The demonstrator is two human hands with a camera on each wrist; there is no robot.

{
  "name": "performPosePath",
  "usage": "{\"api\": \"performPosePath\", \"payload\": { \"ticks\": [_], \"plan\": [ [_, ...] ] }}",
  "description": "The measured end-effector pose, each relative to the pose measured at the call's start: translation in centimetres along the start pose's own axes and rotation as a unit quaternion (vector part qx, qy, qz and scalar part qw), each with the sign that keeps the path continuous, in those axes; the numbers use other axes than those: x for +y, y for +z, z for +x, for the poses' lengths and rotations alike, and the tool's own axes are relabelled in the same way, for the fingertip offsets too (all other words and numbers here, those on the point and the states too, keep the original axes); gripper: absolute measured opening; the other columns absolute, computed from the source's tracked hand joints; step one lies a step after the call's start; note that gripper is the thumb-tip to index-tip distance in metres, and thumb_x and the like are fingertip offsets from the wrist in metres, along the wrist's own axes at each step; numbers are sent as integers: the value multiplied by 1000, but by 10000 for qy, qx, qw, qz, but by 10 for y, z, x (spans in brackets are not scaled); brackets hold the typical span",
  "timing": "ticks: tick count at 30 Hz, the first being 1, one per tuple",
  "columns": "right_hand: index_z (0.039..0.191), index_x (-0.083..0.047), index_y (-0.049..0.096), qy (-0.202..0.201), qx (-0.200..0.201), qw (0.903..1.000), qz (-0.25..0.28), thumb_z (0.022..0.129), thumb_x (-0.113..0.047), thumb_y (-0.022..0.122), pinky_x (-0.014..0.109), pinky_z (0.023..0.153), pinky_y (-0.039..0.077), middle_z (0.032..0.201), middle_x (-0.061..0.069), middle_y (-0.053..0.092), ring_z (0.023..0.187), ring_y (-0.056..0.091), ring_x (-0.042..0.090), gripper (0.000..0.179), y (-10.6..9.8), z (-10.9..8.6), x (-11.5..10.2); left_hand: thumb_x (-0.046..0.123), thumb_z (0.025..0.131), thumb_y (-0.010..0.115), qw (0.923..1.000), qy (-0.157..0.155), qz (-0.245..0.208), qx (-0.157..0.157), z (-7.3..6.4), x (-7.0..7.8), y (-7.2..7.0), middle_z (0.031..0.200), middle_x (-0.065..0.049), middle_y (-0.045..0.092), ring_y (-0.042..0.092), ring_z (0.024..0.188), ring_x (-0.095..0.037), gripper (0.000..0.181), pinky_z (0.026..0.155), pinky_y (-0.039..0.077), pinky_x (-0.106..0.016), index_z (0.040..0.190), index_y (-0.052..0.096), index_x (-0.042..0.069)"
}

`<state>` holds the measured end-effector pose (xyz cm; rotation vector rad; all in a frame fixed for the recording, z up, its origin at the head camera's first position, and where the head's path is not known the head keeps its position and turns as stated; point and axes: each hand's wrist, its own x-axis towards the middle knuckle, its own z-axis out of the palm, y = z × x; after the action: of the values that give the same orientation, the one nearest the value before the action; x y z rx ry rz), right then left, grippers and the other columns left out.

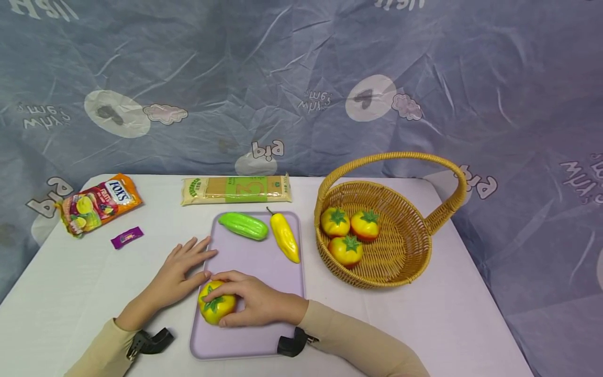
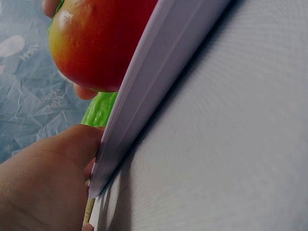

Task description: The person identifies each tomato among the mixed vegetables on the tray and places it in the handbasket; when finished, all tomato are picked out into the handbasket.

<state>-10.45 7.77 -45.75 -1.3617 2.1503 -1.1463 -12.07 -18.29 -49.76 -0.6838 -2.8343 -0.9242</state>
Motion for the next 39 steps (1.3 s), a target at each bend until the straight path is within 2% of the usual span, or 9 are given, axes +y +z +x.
{"api": "performPosePath", "payload": {
  "ticks": [11,19,25,31,36,38,39],
  "plan": [
    [132,-16,66,-62,-134,9993,-345,87,-21,80,37,120,41,157,14,45,145,47,23,47,-10,-3,-2,28,91,72,10000,2,-14,23,0,0,0,158,-14,48,35,147,-52,48,116,17,-78,136,66,14],
    [129,-14,68,-234,289,9984,-416,85,-16,81,40,119,42,154,17,49,144,49,27,46,-37,-16,-14,31,91,72,10000,-88,-29,-8,0,0,1,159,-13,47,34,148,-51,48,118,16,-77,136,66,16],
    [129,-19,70,-62,695,9946,-769,84,-21,83,40,115,46,152,9,53,142,51,26,46,-63,-40,-21,30,91,72,9999,-94,-38,-3,0,0,1,158,-14,47,34,148,-52,48,118,16,-76,136,67,15],
    [128,-21,70,118,1210,9863,-1117,84,-22,84,33,102,56,150,10,56,137,56,29,47,-90,-70,-29,29,90,73,10000,-11,-40,69,-1,-2,2,158,-15,48,35,147,-53,47,116,17,-77,135,67,15],
    [126,-20,71,431,1602,9778,-1277,82,-20,85,31,107,51,147,13,59,134,58,32,46,-108,-95,-33,29,91,72,10000,-24,-45,48,-1,-2,2,158,-14,47,34,148,-52,48,117,16,-76,136,67,15],
    [125,-21,71,543,1765,9734,-1359,81,-19,86,26,110,47,146,12,60,134,58,29,47,-115,-105,-32,30,91,72,10000,-41,-55,30,-1,-2,1,159,-14,47,34,148,-51,48,117,16,-76,136,67,15],
    [125,-20,71,559,1852,9715,-1372,80,-17,87,23,107,48,145,12,60,134,58,27,47,-118,-109,-32,30,91,72,10000,-49,-62,21,-1,-1,1,159,-14,47,34,149,-51,48,118,16,-76,136,66,15]
  ]
}}
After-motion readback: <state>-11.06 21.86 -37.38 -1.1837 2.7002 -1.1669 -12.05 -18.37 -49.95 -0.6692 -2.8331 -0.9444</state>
